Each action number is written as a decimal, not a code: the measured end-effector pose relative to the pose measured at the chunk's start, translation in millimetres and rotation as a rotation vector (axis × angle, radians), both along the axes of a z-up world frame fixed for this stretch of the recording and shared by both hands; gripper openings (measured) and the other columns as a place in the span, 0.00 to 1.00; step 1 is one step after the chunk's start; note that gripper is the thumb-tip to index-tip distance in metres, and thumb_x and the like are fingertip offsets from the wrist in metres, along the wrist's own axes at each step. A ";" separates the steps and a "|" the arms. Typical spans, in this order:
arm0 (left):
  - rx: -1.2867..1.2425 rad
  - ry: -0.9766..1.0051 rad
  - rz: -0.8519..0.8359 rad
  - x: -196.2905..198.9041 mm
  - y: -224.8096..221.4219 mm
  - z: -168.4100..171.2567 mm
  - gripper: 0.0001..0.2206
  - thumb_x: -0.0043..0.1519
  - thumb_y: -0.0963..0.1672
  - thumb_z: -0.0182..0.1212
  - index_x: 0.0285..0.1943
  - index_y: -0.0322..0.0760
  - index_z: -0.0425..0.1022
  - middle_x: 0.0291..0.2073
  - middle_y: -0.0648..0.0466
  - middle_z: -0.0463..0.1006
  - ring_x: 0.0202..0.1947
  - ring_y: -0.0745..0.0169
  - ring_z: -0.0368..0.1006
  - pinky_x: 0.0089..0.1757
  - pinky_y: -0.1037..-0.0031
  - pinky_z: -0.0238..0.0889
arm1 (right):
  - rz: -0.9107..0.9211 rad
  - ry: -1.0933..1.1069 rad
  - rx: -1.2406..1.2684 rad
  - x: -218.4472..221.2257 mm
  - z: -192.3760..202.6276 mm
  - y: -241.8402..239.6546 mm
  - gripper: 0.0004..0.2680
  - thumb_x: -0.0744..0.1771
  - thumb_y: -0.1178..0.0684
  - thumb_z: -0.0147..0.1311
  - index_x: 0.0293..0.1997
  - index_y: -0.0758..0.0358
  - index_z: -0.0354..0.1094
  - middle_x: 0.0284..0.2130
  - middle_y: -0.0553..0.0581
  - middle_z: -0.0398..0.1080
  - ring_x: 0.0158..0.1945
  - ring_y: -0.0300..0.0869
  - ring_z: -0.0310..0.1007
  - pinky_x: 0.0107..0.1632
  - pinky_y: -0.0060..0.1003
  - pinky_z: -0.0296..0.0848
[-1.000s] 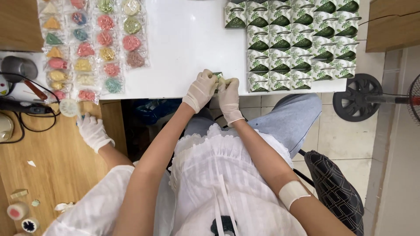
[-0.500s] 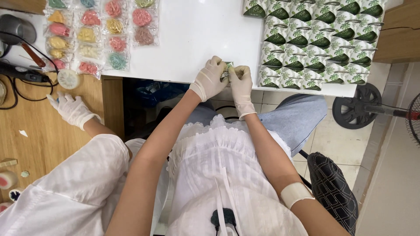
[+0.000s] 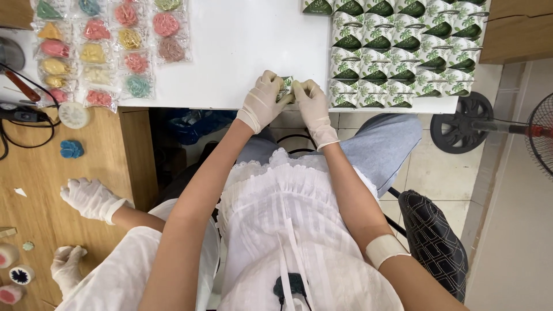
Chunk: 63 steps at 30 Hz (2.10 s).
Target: The recorder is packaging small craft items (possibly soaps or candles) into decorative white paper boxes at a workstation.
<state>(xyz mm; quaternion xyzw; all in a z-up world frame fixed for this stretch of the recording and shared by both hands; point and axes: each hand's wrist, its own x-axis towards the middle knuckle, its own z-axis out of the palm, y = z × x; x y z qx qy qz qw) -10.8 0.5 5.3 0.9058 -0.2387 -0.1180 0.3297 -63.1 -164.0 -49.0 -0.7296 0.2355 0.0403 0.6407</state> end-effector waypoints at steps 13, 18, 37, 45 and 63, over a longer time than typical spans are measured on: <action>0.039 -0.038 0.027 1.8 -4.0 -6.7 0.14 0.61 0.47 0.67 0.46 0.32 0.74 0.50 0.41 0.70 0.47 0.40 0.72 0.43 0.57 0.70 | -0.106 -0.055 0.249 6.5 -12.7 7.1 0.06 0.68 0.56 0.60 0.44 0.66 0.69 0.33 0.49 0.75 0.35 0.31 0.72 0.39 0.25 0.72; 0.056 -0.020 -0.016 2.6 -1.0 -4.8 0.14 0.58 0.45 0.68 0.46 0.32 0.74 0.50 0.40 0.69 0.47 0.41 0.72 0.43 0.57 0.70 | 0.023 -0.182 0.030 5.0 -5.5 4.1 0.07 0.68 0.59 0.61 0.49 0.66 0.69 0.37 0.50 0.74 0.39 0.32 0.72 0.44 0.26 0.74; -0.032 0.024 0.151 -13.0 -11.8 -24.0 0.16 0.45 0.43 0.73 0.41 0.39 0.76 0.54 0.36 0.66 0.56 0.29 0.63 0.49 0.55 0.64 | -0.033 -0.106 -0.010 -5.9 11.7 -9.4 0.06 0.70 0.57 0.54 0.50 0.66 0.69 0.39 0.51 0.73 0.35 0.31 0.69 0.37 0.24 0.70; -0.279 0.159 0.153 49.6 -64.6 -66.9 0.13 0.54 0.39 0.69 0.44 0.37 0.71 0.66 0.27 0.54 0.66 0.23 0.55 0.57 0.58 0.64 | -0.164 -0.076 0.139 -27.2 67.1 -41.4 0.07 0.70 0.56 0.53 0.52 0.65 0.70 0.38 0.51 0.73 0.37 0.33 0.69 0.43 0.27 0.70; -0.614 0.478 0.626 96.1 -126.0 -72.6 0.40 0.53 0.46 0.76 0.68 0.23 0.52 0.57 0.38 0.66 0.56 0.50 0.68 0.54 0.66 0.66 | -0.487 -0.118 0.197 -98.7 46.6 -97.5 0.05 0.70 0.60 0.53 0.49 0.67 0.70 0.37 0.52 0.75 0.38 0.33 0.72 0.45 0.26 0.71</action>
